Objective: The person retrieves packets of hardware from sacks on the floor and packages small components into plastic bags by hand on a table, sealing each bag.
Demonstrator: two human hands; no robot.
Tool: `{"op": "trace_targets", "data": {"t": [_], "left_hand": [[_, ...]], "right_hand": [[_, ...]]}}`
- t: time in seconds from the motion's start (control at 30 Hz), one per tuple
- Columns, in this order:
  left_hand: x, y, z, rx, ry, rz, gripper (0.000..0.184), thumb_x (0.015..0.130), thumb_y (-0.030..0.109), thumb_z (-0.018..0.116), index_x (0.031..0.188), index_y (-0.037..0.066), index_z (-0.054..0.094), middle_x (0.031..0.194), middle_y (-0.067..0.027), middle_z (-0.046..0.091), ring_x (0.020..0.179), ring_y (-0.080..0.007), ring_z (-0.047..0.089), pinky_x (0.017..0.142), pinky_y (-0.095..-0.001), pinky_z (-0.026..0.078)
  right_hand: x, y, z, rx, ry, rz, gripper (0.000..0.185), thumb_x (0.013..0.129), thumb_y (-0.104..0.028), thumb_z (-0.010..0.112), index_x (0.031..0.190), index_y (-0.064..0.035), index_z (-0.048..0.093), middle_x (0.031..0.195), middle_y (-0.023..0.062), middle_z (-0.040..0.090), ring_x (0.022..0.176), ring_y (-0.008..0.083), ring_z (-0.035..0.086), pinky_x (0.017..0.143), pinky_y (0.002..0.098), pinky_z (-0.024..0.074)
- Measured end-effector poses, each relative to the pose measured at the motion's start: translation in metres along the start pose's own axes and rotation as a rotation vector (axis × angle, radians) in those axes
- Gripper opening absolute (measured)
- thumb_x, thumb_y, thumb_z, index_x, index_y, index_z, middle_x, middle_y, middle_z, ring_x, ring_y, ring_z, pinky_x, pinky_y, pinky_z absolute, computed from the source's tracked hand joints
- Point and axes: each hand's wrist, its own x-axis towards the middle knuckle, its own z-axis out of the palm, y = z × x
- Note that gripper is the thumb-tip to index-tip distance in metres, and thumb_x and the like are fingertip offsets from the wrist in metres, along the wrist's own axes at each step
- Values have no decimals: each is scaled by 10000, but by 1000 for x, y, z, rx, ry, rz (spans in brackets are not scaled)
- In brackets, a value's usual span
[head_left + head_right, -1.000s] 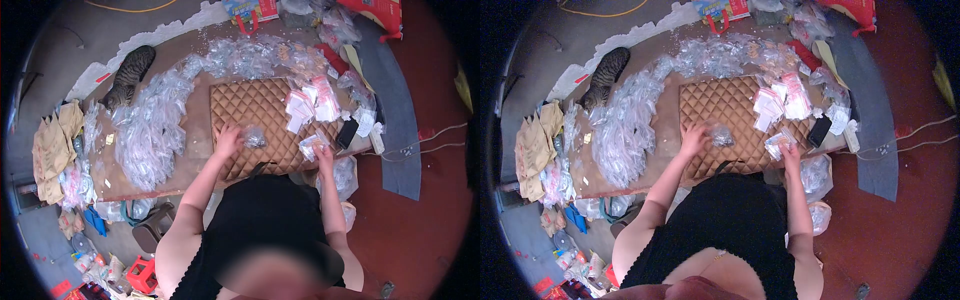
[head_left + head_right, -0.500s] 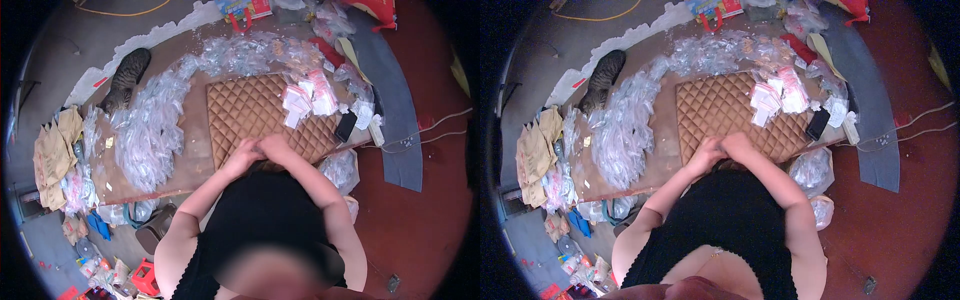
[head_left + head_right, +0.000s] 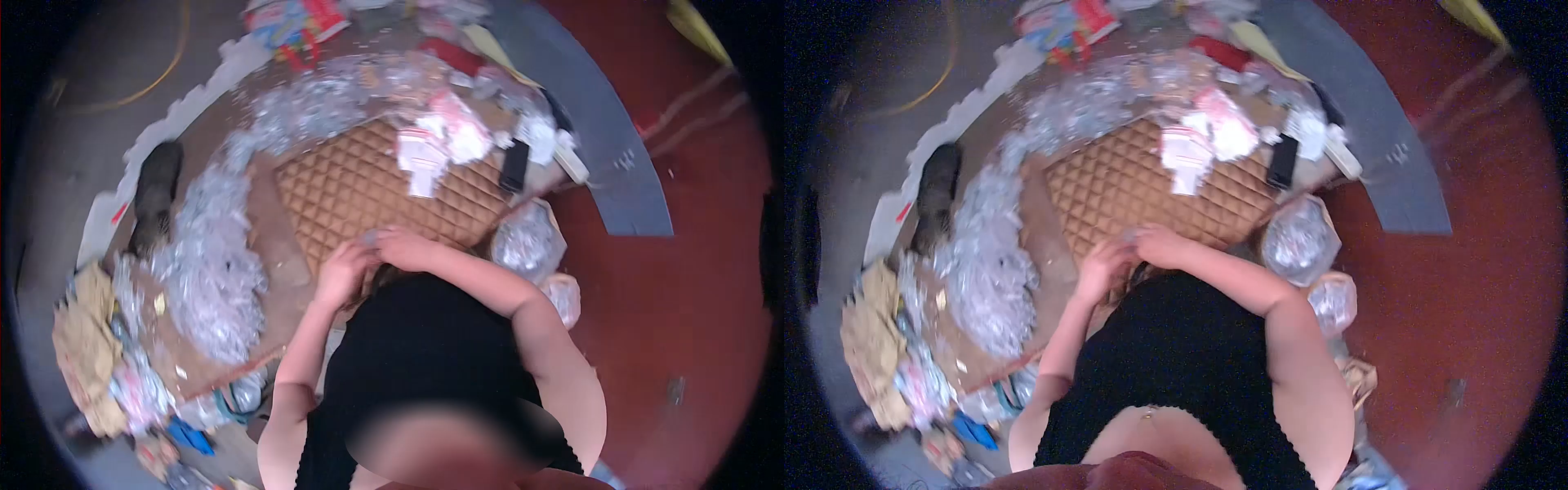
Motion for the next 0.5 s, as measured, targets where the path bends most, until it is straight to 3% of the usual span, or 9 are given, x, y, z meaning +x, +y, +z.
{"op": "trace_targets", "data": {"t": [0.03,0.13,0.23,0.27,0.37,0.4,0.5], "left_hand": [[-1,-10,0,-7,42,27,263,751,23,572,961,113,703,1028,-64,685,1076,-270,601,921,-378,494],[-2,-15,-7,73,34,-10,192,779,66,646,964,75,695,1010,-105,689,1042,-323,605,929,-429,474],[3,-17,-5,139,-5,4,180,804,93,650,976,63,695,1015,-107,690,1072,-316,592,977,-447,436],[5,-15,-3,173,-19,8,192,815,119,660,993,56,696,1036,-109,688,1110,-304,572,1042,-482,371],[10,-21,7,288,-122,35,203,814,143,663,995,60,699,1045,-102,686,1134,-293,560,1085,-502,322],[9,-35,16,335,-218,33,197,825,189,650,975,75,706,1038,-91,682,1150,-284,555,1111,-551,267],[9,-49,33,357,-184,52,176,846,231,629,917,91,709,1004,-84,682,1127,-272,570,1113,-581,243]], "right_hand": [[-4,-5,-7,9,160,-3,141,788,-201,577,803,-104,679,979,57,618,948,229,588,867,383,446],[-16,-16,-50,-106,267,76,132,801,-182,557,834,-73,625,958,86,586,973,263,559,788,401,474],[-16,-12,-34,-37,310,172,104,796,-164,551,763,-69,578,910,97,568,924,278,564,717,395,491],[-11,-10,-23,-40,326,212,104,796,-164,551,763,-69,578,910,97,568,924,278,564,717,395,491],[-2,-8,-5,69,291,216,84,811,-154,544,798,-71,541,898,102,568,893,292,574,668,408,495],[0,-14,-13,126,376,151,89,822,-165,539,820,-81,568,853,122,589,837,297,606,646,420,500],[-8,-19,-10,220,475,57,113,844,-180,529,897,-104,595,818,141,611,784,321,632,633,445,502]]}}
